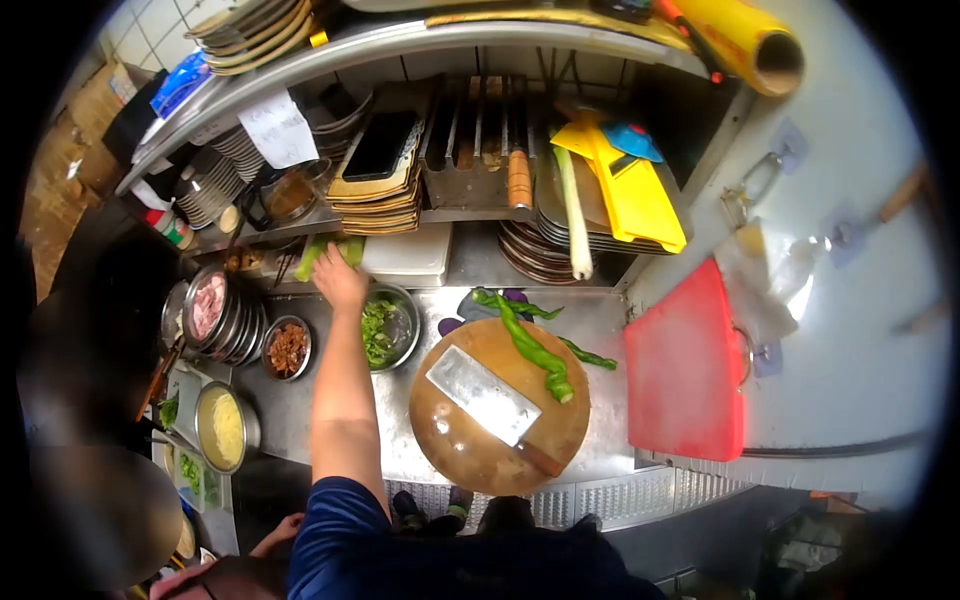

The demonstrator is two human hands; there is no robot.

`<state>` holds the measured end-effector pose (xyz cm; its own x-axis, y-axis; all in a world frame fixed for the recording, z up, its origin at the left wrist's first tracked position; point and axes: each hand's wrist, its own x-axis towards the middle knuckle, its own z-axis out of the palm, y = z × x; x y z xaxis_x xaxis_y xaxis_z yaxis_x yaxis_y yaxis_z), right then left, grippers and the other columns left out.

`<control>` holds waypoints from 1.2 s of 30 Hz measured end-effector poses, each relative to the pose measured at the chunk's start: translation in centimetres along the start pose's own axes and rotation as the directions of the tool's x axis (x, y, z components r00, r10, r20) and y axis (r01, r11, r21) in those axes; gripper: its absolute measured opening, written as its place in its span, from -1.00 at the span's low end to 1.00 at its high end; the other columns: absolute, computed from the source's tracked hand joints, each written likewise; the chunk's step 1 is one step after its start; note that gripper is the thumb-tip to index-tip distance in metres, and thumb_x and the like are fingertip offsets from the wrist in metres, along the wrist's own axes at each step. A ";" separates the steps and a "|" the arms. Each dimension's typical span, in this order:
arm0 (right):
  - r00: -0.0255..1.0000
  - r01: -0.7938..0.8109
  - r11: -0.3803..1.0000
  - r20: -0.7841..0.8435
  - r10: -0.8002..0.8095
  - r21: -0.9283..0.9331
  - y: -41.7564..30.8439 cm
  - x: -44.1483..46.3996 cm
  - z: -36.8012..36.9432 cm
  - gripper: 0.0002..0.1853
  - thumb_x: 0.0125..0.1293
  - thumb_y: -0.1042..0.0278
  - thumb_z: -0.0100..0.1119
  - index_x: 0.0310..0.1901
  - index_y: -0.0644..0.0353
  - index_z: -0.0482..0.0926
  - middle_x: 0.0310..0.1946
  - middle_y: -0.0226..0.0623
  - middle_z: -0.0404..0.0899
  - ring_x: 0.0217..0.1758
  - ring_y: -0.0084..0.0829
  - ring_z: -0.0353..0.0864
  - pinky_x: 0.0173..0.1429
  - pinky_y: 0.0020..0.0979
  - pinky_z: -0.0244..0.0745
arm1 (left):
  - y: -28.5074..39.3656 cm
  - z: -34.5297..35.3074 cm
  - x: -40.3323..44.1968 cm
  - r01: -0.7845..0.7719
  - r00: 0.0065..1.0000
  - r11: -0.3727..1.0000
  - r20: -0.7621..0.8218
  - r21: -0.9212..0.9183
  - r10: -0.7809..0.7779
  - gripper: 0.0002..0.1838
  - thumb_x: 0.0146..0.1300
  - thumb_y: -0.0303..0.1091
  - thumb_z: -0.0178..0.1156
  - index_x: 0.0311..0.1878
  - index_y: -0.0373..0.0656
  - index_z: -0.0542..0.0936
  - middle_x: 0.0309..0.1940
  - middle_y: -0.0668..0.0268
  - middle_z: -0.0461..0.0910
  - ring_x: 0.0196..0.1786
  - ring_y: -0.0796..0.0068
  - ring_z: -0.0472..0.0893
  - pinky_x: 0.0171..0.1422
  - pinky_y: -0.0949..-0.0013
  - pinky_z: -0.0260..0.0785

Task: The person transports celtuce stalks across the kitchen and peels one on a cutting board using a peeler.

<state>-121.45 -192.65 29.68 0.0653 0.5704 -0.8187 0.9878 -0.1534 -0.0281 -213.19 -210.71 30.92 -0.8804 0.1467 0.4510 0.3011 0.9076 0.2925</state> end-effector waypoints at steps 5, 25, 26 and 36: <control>0.998 0.054 0.998 -0.024 -0.054 -0.010 9.2 1.2 -0.8 -0.66 0.28 0.23 0.30 -0.01 0.27 0.72 -0.34 -0.13 0.76 -0.38 -0.28 0.76 -0.29 -0.24 0.64 | 3.3 -5.3 -7.7 0.141 0.990 0.989 0.009 -0.036 -0.141 -0.22 0.20 -0.27 0.33 0.50 -0.28 0.38 0.42 -0.24 0.39 0.54 -0.26 0.28 0.63 -0.23 0.07; 0.941 0.208 0.767 -0.338 0.013 0.607 41.7 5.2 2.8 -0.39 0.25 -0.19 0.33 0.14 0.14 0.71 0.01 0.07 0.75 0.15 0.04 0.73 0.26 -0.16 0.57 | 40.9 -27.0 -68.4 -0.545 -0.079 0.072 0.137 -0.835 0.987 -0.33 0.25 -0.53 0.25 0.47 -0.29 0.41 0.31 -0.22 0.48 0.31 -0.28 0.51 0.41 -0.05 0.42; 0.947 0.191 0.763 -0.321 0.023 0.618 42.3 5.1 1.5 -0.41 0.26 -0.17 0.31 0.12 0.16 0.71 0.00 0.09 0.75 0.16 0.05 0.72 0.26 -0.15 0.57 | 42.9 -26.5 -69.0 -0.537 -0.122 0.092 0.185 -0.838 0.975 -0.33 0.25 -0.53 0.24 0.48 -0.28 0.41 0.31 -0.20 0.48 0.31 -0.27 0.52 0.41 -0.04 0.42; 0.935 -0.083 0.616 -0.153 0.321 0.784 51.3 11.3 -3.8 -0.44 0.29 -0.13 0.30 0.06 0.25 0.69 -0.08 0.17 0.73 0.05 0.11 0.72 0.19 -0.12 0.58 | 66.7 -17.5 -78.1 -0.532 -0.395 -0.042 0.203 -0.846 0.896 -0.42 0.28 -0.47 0.25 0.41 -0.22 0.51 0.28 -0.09 0.56 0.24 -0.17 0.61 0.32 -0.02 0.52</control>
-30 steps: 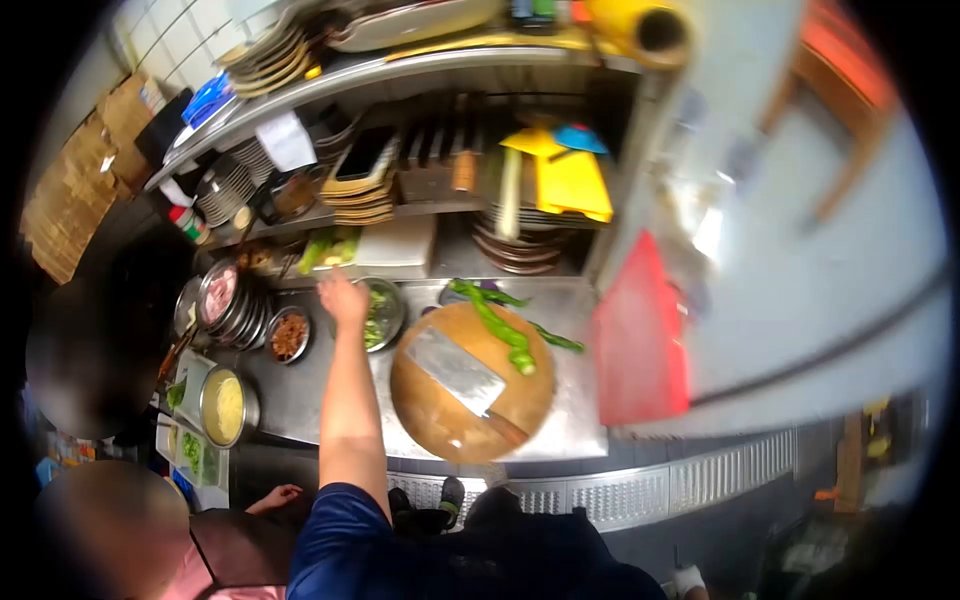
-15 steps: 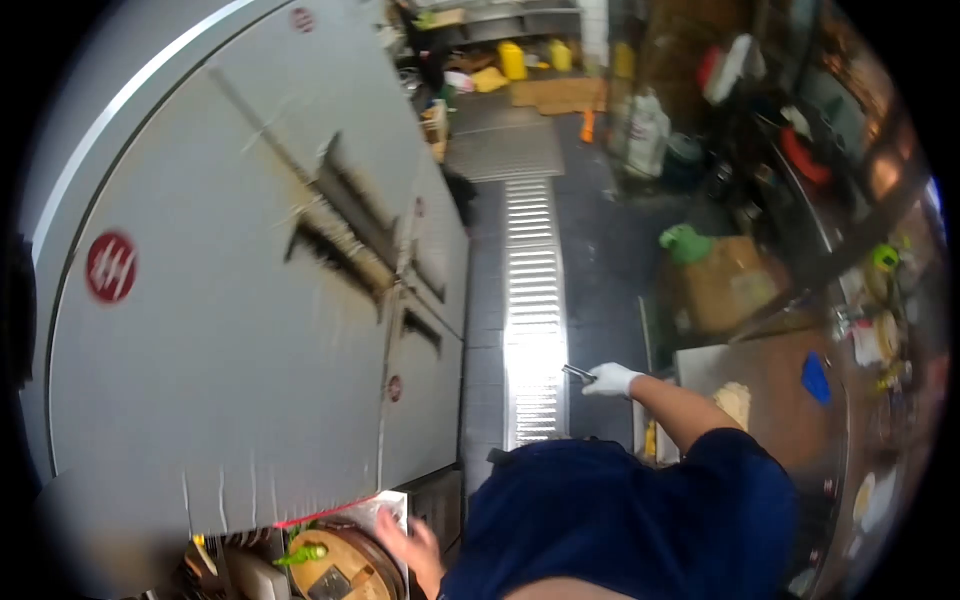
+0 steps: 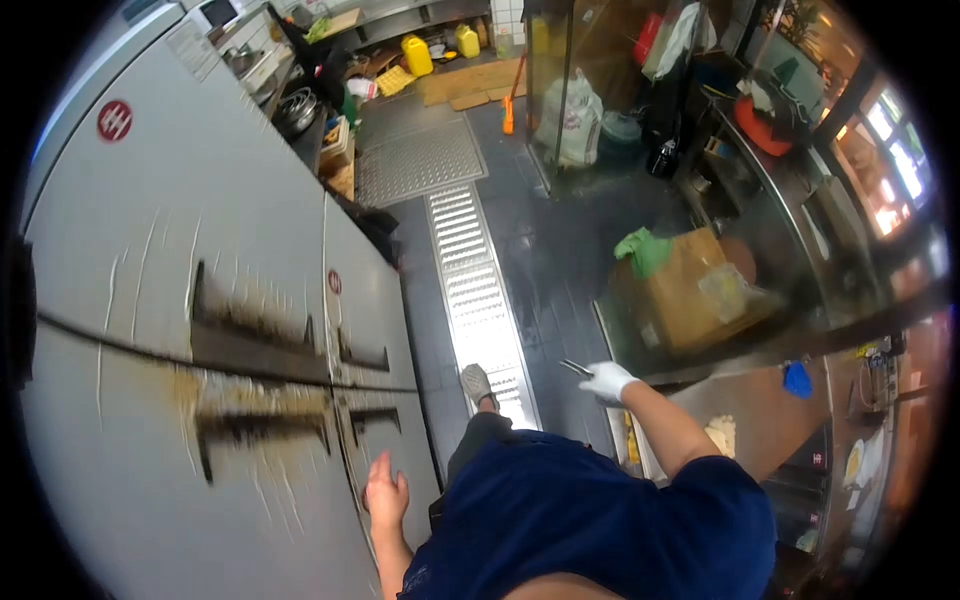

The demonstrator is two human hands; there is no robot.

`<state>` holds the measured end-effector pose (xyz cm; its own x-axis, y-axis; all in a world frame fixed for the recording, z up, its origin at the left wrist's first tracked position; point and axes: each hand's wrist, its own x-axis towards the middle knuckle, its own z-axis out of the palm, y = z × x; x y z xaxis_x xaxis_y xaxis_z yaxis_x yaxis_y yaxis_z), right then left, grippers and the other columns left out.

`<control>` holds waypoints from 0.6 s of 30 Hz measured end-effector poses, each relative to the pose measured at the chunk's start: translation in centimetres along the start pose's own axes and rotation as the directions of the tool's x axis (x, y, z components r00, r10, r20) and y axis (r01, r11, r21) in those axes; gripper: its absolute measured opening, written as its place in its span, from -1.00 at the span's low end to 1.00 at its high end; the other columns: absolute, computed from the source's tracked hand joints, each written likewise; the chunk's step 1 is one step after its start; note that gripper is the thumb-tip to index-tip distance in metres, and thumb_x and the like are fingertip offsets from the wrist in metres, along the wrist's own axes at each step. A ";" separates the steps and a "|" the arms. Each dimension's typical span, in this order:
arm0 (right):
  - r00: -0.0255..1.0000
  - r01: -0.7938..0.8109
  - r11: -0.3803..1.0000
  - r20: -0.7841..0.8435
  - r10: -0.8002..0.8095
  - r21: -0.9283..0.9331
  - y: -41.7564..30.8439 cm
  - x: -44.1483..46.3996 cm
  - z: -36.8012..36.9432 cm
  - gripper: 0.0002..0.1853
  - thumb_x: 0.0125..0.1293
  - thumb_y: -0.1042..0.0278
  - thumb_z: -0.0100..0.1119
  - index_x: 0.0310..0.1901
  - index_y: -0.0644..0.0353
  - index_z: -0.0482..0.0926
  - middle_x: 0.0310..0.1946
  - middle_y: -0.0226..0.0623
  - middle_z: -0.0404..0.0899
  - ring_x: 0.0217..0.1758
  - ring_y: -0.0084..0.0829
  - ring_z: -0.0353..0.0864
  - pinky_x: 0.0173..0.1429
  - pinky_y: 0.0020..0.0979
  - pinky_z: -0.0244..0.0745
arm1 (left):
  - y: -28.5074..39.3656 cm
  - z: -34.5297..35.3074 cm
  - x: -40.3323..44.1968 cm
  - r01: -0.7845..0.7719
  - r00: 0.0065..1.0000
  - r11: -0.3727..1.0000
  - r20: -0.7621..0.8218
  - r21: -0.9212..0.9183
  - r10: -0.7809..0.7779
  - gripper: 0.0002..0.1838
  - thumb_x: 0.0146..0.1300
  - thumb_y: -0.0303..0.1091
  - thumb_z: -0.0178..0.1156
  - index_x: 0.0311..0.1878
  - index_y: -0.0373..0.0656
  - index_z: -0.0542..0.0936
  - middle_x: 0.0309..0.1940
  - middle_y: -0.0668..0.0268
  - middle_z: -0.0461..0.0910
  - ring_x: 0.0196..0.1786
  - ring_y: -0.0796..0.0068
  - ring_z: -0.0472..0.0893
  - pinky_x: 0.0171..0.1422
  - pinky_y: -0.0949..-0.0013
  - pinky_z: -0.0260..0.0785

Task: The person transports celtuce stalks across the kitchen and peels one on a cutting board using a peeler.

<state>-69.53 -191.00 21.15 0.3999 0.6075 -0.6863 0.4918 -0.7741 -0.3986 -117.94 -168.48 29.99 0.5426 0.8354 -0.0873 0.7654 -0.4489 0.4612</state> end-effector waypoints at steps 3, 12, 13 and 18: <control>0.988 -0.147 0.948 -0.013 0.157 0.281 6.5 5.5 2.1 -0.52 0.23 -0.03 0.32 -0.06 0.28 0.71 -0.27 0.03 0.76 -0.17 -0.04 0.79 0.00 -0.16 0.66 | -0.1 0.1 12.1 -0.088 0.995 0.996 0.052 0.018 0.087 -0.42 0.28 -0.45 0.25 0.41 -0.21 0.51 0.32 -0.07 0.54 0.27 -0.15 0.60 0.35 -0.01 0.51; 0.731 -0.552 0.511 0.089 0.676 0.659 3.9 4.0 -2.5 -0.57 0.30 0.05 0.39 -0.08 0.33 0.76 -0.31 -0.16 0.75 -0.39 -0.30 0.64 -0.30 -0.16 0.48 | 10.7 -0.5 51.8 -0.442 0.852 0.897 0.319 0.013 0.415 -0.38 0.29 -0.39 0.29 0.44 -0.17 0.47 0.27 -0.09 0.55 0.30 -0.12 0.57 0.37 0.00 0.49; 0.711 -0.528 0.432 0.102 0.696 0.731 3.2 4.7 -2.6 -0.56 0.30 0.04 0.41 -0.07 0.33 0.76 -0.33 -0.17 0.73 -0.41 -0.31 0.61 -0.33 -0.15 0.45 | 11.8 -0.2 55.7 -0.451 0.842 0.892 0.337 0.012 0.421 -0.38 0.28 -0.39 0.29 0.44 -0.17 0.47 0.26 -0.09 0.56 0.30 -0.13 0.57 0.37 0.00 0.49; 0.662 -0.748 0.554 0.481 0.575 0.366 3.3 13.6 -1.1 -0.54 0.51 0.13 0.18 0.38 0.00 0.59 -0.11 -0.10 0.78 -0.13 -0.18 0.76 -0.08 -0.12 0.67 | 13.5 3.6 72.1 -0.414 0.834 0.910 0.404 0.007 0.377 -0.37 0.27 -0.39 0.31 0.44 -0.21 0.47 0.28 -0.12 0.55 0.32 -0.16 0.56 0.39 0.01 0.48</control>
<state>-61.61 -185.13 11.18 0.1750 -0.1287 -0.9761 -0.3101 -0.9482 0.0694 -67.28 -115.44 26.78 0.8805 0.3994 -0.2554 0.4739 -0.7568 0.4502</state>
